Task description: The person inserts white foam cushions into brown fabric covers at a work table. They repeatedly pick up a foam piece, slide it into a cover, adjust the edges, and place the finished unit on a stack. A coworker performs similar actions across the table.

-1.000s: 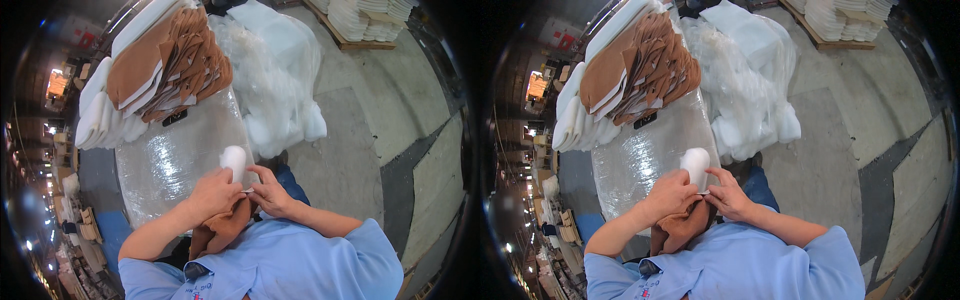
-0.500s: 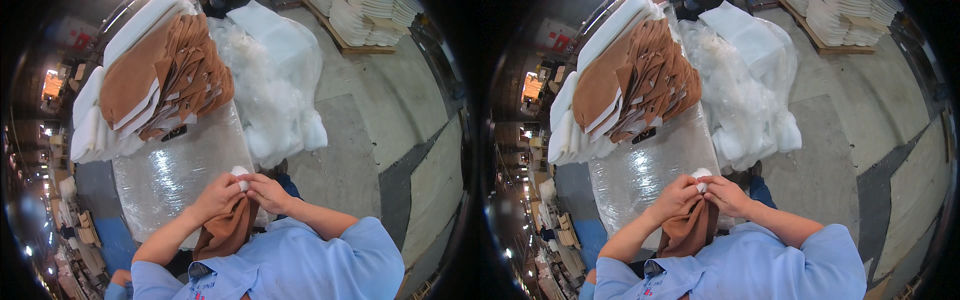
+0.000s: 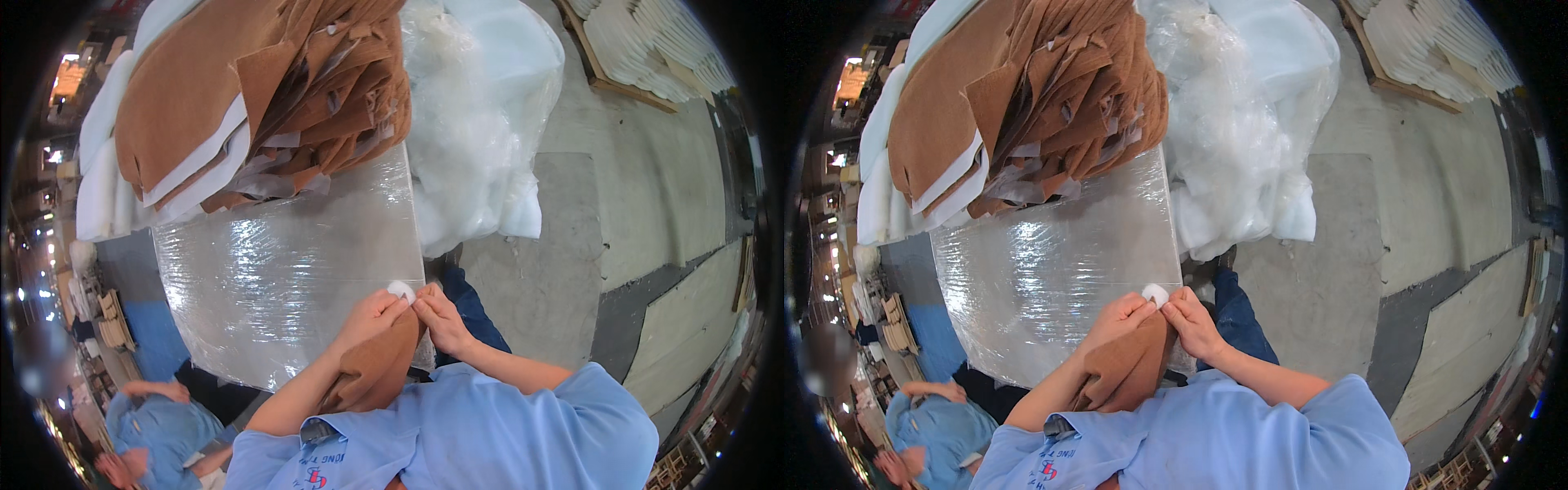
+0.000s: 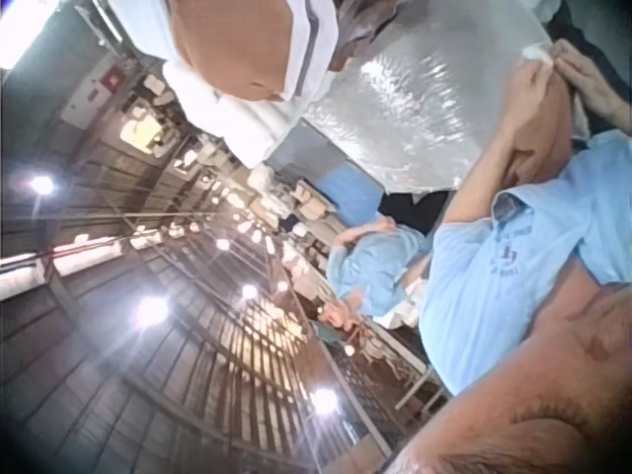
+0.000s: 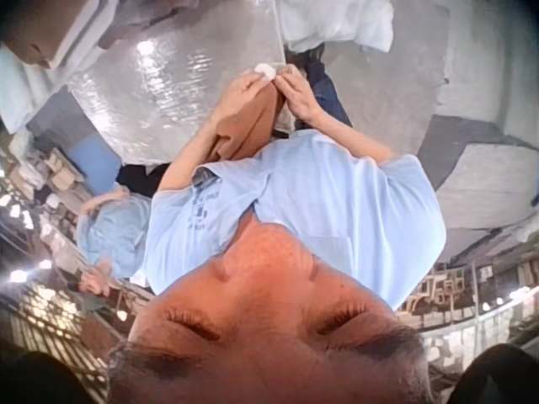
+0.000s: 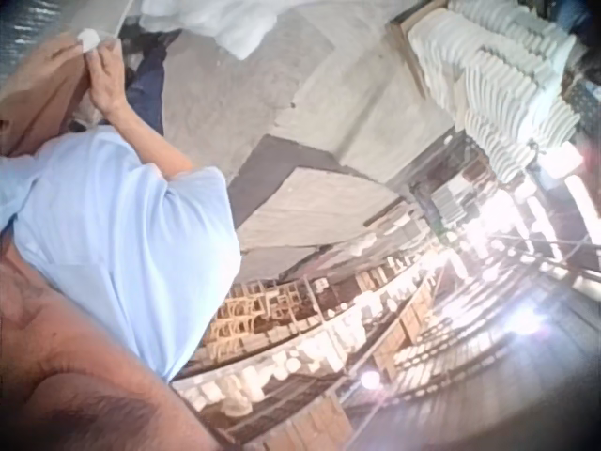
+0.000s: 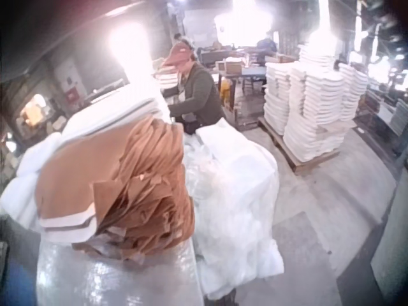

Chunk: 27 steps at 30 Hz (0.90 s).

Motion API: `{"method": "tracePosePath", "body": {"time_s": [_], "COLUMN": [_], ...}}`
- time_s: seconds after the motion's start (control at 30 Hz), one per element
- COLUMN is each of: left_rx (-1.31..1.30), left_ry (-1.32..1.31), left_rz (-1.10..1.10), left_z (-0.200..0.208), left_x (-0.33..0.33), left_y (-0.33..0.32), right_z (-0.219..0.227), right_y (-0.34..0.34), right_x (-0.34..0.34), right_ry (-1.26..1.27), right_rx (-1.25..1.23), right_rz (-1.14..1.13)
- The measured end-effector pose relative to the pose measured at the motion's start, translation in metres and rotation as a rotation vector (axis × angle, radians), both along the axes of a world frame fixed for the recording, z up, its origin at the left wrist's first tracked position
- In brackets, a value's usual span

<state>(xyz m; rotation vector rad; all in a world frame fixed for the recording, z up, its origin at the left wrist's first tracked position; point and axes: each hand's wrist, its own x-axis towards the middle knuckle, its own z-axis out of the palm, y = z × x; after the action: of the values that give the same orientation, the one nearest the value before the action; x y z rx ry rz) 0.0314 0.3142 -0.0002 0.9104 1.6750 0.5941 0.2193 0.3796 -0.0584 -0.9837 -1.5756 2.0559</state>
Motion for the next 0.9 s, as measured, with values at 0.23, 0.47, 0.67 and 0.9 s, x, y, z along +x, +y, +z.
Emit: {"method": "tracePosePath", "body": {"time_s": [0.23,0.47,0.67,0.9], "left_rx": [-0.262,-0.112,-0.119,-0.216], "left_ry": [-0.372,-0.143,-0.056,-0.184], "left_rz": [0.227,-0.099,-0.283,-0.218], "left_z": [-0.054,-0.045,-0.044,-0.06], "left_x": [-0.008,0.05,0.045,0.04], "left_y": [-0.006,-0.009,0.013,0.019], "right_z": [-0.026,0.011,-0.026,-0.115], "right_y": [-0.004,-0.034,-0.047,-0.062], "right_x": [-0.008,0.058,0.038,0.034], "right_ry": [-0.198,-0.298,-0.072,-0.154], "right_rx": [-0.06,-0.701,-1.026,-0.638], "right_rz": [0.086,-0.214,-0.544,-0.389]}}
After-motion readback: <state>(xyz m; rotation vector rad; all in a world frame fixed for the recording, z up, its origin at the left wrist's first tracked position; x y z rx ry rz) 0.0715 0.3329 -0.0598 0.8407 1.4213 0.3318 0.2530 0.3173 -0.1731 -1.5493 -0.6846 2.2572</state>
